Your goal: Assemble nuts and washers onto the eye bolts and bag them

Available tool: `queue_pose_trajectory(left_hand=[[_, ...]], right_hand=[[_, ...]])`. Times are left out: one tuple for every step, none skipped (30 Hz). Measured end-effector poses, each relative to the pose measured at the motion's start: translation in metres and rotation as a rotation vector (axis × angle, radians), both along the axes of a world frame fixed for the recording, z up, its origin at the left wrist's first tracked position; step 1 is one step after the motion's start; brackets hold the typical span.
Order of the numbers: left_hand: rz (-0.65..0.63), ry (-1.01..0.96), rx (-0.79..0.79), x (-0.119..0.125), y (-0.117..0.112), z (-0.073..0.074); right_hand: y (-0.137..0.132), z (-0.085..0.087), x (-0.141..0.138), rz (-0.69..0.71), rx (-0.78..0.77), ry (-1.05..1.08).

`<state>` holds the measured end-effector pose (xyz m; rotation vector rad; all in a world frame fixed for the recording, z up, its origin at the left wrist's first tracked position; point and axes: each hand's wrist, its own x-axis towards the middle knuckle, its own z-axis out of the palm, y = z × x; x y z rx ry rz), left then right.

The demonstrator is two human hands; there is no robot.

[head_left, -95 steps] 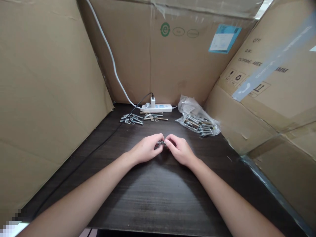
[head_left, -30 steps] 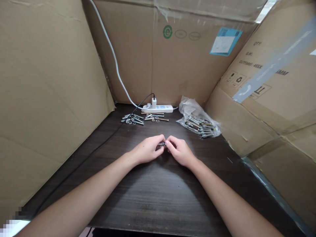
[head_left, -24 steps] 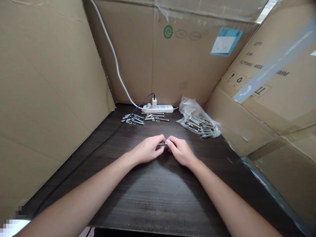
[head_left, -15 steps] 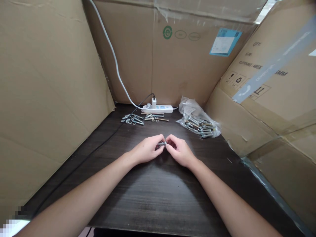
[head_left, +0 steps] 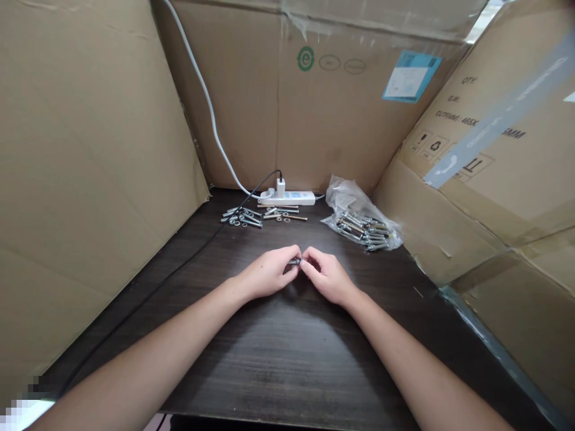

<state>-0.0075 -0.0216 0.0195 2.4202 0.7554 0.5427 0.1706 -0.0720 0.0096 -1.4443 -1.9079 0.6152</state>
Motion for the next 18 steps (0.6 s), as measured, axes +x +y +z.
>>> queue_pose_trajectory(left_hand=[[0.0,-0.001,-0.003,0.0001,-0.0003,0.0006],[0.002,-0.004,-0.006,0.0001,-0.0006,0.0011],[0.004,-0.008,-0.009,0.0002,-0.0009,0.0016],[0.007,-0.012,-0.012,0.0003,-0.0012,0.0019],[0.006,-0.014,-0.012,0.0004,-0.0014,0.0021],[0.004,-0.015,-0.011,0.0005,-0.0016,0.0022],[0.004,-0.016,-0.007,0.0007,-0.0017,0.0021],[0.002,-0.015,-0.002,0.0008,-0.0017,0.0018],[-0.003,-0.012,0.002,0.0009,-0.0016,0.0015],[-0.007,-0.009,0.006,0.0009,-0.0015,0.0011],[-0.011,-0.005,0.007,0.0008,-0.0013,0.0008],[-0.015,-0.002,0.006,0.0008,-0.0011,0.0006],[-0.016,0.002,0.005,0.0006,-0.0008,0.0006],[-0.013,0.005,0.003,0.0005,-0.0007,0.0007],[-0.007,0.006,0.001,0.0003,-0.0006,0.001],[0.0,0.005,-0.002,0.0002,-0.0006,0.0014],[0.004,0.005,-0.006,0.0002,-0.0007,0.0019],[0.006,0.004,-0.009,0.0002,-0.0009,0.0023]], right_hand=[[-0.0001,-0.0005,-0.0002,-0.002,0.001,-0.001],[-0.0003,-0.0009,-0.0005,-0.003,0.002,-0.001],[-0.0005,-0.0012,-0.0009,-0.002,0.003,0.0],[-0.0007,-0.0015,-0.0013,0.001,0.004,0.001],[-0.0007,-0.0017,-0.0016,0.006,0.006,0.002],[-0.0006,-0.002,-0.0019,0.011,0.009,0.002],[-0.0004,-0.0023,-0.002,0.016,0.011,0.002],[-0.0001,-0.0026,-0.002,0.02,0.012,0.002],[0.0003,-0.0029,-0.0018,0.022,0.01,0.004],[0.0007,-0.0033,-0.0015,0.023,0.005,0.007],[0.0011,-0.0035,-0.0011,0.022,-0.001,0.011],[0.0013,-0.0036,-0.0007,0.016,-0.003,0.012],[0.0014,-0.0036,-0.0004,0.005,0.001,0.011],[0.0013,-0.0035,-0.0002,-0.007,0.009,0.008],[0.0011,-0.0033,-0.0001,-0.018,0.021,0.006],[0.0009,-0.003,-0.0002,-0.028,0.033,0.005],[0.0006,-0.0027,-0.0003,-0.034,0.042,0.006],[0.0003,-0.0025,-0.0005,-0.034,0.046,0.009]])
